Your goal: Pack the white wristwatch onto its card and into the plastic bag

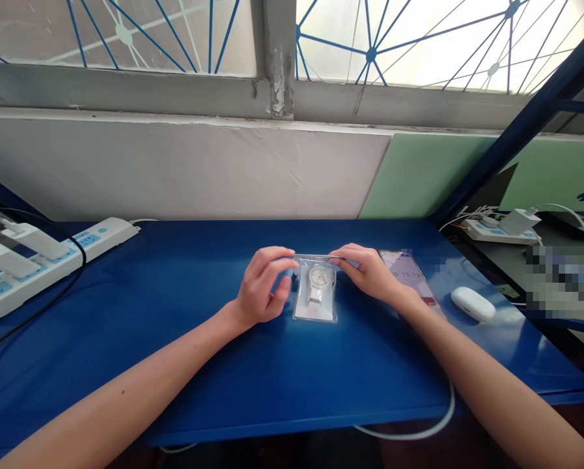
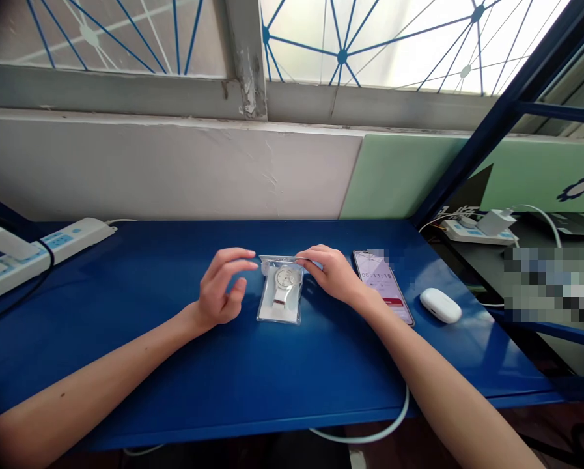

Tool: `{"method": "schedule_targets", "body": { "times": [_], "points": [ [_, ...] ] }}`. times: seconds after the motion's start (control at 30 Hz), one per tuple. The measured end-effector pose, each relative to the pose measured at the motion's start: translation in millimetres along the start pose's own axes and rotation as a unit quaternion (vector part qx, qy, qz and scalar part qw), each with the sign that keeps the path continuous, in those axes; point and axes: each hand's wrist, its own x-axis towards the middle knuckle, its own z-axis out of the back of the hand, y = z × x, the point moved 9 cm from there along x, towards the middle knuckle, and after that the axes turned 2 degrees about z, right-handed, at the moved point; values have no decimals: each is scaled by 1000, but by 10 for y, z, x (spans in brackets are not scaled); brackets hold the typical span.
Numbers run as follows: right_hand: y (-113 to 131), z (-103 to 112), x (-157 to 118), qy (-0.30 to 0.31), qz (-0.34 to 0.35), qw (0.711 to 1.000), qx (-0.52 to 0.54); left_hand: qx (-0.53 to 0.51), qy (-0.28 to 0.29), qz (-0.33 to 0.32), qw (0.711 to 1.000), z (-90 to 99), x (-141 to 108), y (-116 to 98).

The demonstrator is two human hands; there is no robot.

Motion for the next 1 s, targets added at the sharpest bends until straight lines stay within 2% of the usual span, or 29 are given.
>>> {"method": "schedule_targets", "body": {
  "times": [0.07, 0.13, 0.2, 0.4, 0.47, 0.63, 0.9, 1.0],
  "points": [
    [-51, -69, -13, 14, -3, 1000, -23, -9, 86, -58, 995, -160, -8, -141],
    [-79, -134, -24, 28, -1, 999, -38, -6, 173, -76, 982, -338, -25, -193],
    [-93, -185, -32, 38, 2, 998, -54, 6, 234, -61, 970, -473, -34, -169],
    [-100, -166, -44, 24, -13, 992, -121, 66, 349, 44, 934, -678, -127, 77],
    [-42, -174, -46, 41, 0, 991, -130, 76, 365, 74, 925, -706, -167, 144],
    [121, -298, -99, 145, 37, 981, -120, 94, 360, 105, 922, -719, -190, 219],
    [37, -424, -225, 252, -31, 960, -120, 87, 380, 88, 917, -584, -168, 295],
    [-1, -456, -244, 261, -38, 957, -122, 81, 390, 86, 913, -573, -183, 331]
  ]
}}
